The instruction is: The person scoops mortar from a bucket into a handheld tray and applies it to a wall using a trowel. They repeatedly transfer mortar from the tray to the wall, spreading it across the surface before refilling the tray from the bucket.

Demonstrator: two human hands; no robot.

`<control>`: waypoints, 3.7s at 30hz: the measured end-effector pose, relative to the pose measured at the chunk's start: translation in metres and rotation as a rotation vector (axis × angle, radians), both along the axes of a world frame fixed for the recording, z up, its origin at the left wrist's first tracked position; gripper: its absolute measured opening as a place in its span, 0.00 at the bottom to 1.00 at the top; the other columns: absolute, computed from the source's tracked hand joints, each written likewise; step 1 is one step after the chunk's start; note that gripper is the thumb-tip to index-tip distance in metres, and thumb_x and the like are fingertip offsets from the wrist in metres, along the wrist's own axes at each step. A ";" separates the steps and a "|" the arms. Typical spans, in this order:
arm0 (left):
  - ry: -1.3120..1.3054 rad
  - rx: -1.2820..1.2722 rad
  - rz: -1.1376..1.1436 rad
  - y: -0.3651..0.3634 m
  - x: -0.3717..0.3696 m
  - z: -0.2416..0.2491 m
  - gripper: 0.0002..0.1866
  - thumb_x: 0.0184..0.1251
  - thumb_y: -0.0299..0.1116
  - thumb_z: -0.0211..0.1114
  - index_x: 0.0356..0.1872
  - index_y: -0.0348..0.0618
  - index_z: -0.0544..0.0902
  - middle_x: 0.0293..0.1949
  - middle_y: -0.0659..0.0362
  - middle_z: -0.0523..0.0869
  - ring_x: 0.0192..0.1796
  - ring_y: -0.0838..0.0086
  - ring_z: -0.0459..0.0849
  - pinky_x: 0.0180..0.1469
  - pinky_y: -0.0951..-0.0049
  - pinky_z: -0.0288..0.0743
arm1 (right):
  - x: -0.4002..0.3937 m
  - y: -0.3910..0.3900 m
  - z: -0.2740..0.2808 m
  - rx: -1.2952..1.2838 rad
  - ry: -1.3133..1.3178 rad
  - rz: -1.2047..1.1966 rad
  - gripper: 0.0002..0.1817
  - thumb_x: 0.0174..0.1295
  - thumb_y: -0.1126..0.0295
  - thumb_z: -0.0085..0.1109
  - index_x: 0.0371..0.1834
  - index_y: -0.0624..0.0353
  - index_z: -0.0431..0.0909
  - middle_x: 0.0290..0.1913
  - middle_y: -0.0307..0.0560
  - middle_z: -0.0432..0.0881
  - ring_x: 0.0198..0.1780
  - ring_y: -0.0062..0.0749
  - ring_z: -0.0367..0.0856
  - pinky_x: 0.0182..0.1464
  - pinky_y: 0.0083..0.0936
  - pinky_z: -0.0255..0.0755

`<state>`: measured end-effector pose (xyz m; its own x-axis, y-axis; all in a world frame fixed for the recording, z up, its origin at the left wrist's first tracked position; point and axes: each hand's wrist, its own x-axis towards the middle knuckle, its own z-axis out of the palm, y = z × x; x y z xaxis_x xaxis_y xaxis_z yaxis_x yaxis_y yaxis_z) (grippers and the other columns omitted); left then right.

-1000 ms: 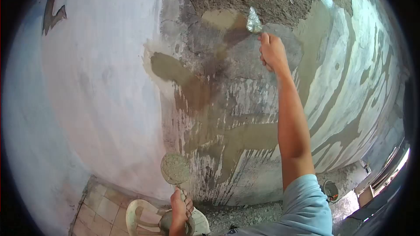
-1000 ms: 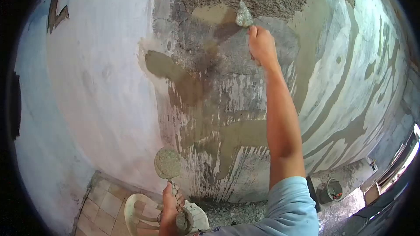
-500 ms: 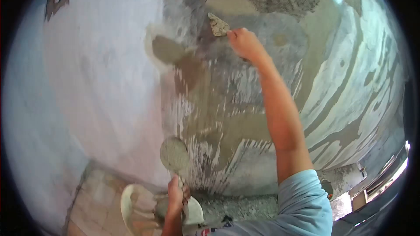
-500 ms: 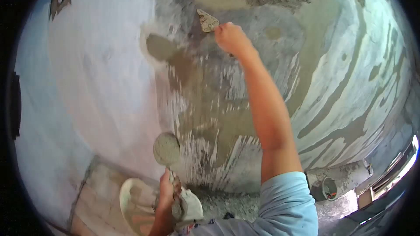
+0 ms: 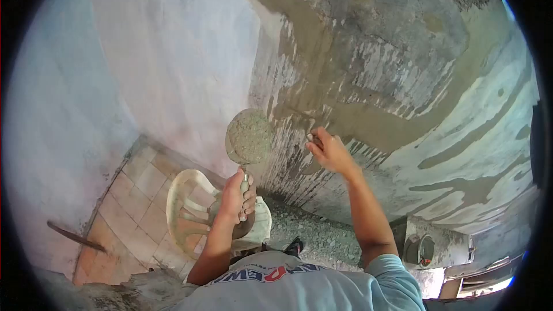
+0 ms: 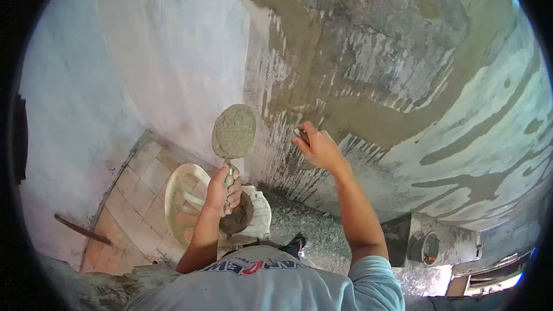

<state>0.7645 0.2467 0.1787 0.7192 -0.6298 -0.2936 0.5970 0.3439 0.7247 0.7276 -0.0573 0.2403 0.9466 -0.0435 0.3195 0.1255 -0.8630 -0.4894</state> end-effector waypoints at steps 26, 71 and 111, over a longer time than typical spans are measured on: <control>0.058 0.123 0.563 0.001 -0.006 -0.065 0.23 0.83 0.56 0.45 0.33 0.50 0.71 0.21 0.67 0.69 0.18 0.79 0.65 0.18 0.74 0.59 | -0.016 0.182 -0.083 0.140 0.050 -0.036 0.23 0.65 0.66 0.63 0.63 0.63 0.78 0.38 0.67 0.83 0.36 0.66 0.85 0.38 0.53 0.79; 0.134 -0.109 0.291 0.025 0.000 -0.090 0.24 0.81 0.60 0.42 0.33 0.54 0.69 0.18 0.66 0.63 0.12 0.76 0.58 0.12 0.71 0.53 | 0.061 0.092 0.124 1.206 -0.111 0.030 0.15 0.74 0.69 0.48 0.61 0.58 0.73 0.36 0.42 0.82 0.25 0.27 0.79 0.24 0.27 0.75; 0.170 -0.003 0.418 0.037 0.022 -0.092 0.24 0.81 0.61 0.42 0.35 0.52 0.68 0.17 0.65 0.62 0.13 0.74 0.58 0.12 0.70 0.55 | 0.093 -0.069 0.373 -0.586 -1.021 -0.374 0.18 0.72 0.61 0.52 0.60 0.54 0.77 0.45 0.66 0.85 0.46 0.65 0.84 0.47 0.55 0.77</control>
<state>0.7862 0.2836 0.0864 0.8537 -0.2966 -0.4281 0.5169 0.5828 0.6270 0.8205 -0.1260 0.6129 0.2120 0.1408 0.9671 -0.0781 -0.9840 0.1604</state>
